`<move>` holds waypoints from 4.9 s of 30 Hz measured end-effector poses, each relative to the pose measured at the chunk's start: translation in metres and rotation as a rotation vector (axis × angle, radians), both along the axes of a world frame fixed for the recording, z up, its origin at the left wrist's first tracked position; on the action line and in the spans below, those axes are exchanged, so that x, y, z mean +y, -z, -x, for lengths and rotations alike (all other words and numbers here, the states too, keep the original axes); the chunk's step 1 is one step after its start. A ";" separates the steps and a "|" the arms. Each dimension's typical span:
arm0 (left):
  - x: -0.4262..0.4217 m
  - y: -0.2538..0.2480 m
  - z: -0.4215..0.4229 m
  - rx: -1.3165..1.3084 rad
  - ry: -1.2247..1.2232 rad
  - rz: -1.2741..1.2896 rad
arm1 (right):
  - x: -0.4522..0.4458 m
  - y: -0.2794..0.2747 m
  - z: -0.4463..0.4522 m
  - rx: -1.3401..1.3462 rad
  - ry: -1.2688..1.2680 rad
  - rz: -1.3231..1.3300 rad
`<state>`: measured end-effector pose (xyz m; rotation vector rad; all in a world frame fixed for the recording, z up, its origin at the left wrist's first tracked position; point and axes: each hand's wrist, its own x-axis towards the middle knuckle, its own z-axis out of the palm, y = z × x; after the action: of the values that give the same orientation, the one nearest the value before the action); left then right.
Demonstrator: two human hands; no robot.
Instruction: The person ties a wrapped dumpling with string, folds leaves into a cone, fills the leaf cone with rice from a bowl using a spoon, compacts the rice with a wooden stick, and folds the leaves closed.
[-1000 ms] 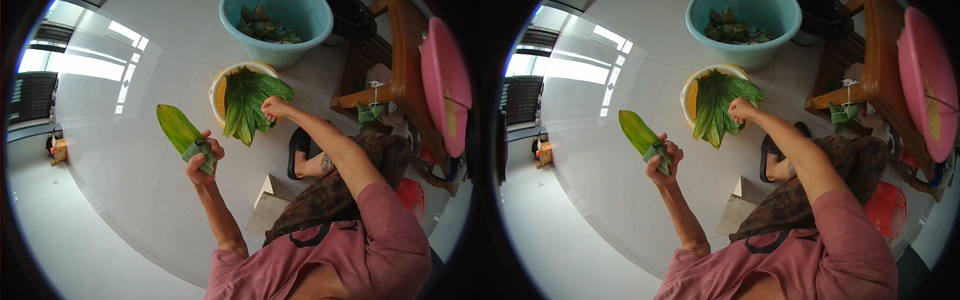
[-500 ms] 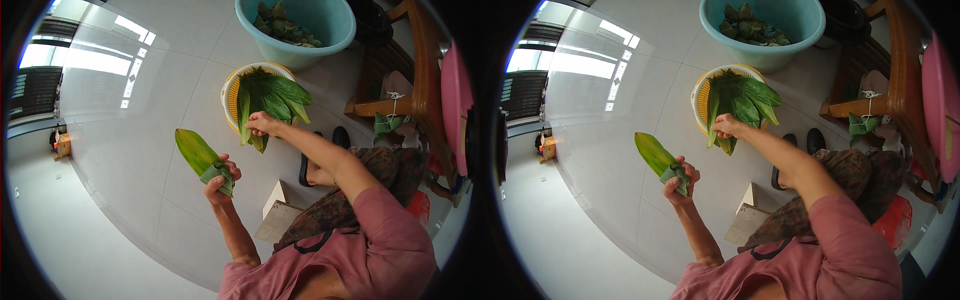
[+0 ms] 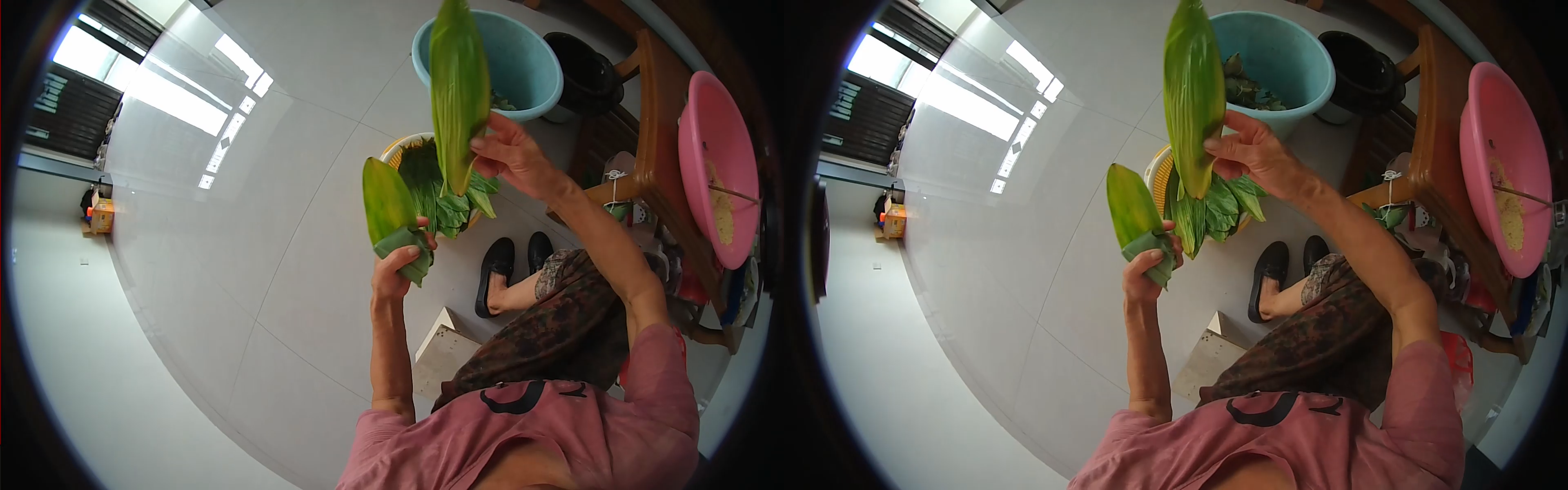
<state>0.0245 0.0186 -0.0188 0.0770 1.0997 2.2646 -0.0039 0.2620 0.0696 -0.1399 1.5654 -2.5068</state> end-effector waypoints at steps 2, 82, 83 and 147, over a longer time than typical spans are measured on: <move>0.014 -0.013 -0.003 0.014 0.059 -0.004 | -0.006 -0.019 -0.012 0.098 0.032 -0.077; 0.032 0.024 0.000 -0.106 -0.038 0.026 | -0.017 0.046 0.031 0.205 -0.050 -0.278; 0.036 0.020 0.000 -0.109 -0.019 0.007 | -0.020 0.044 0.028 0.261 -0.025 -0.321; 0.177 -0.128 -0.077 0.237 0.453 -0.105 | 0.091 -0.084 -0.148 0.564 0.486 -0.960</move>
<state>0.1020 0.1960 0.1096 0.5895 0.9613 1.9307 0.1446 0.3526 0.1533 -0.3749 3.1582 -1.7260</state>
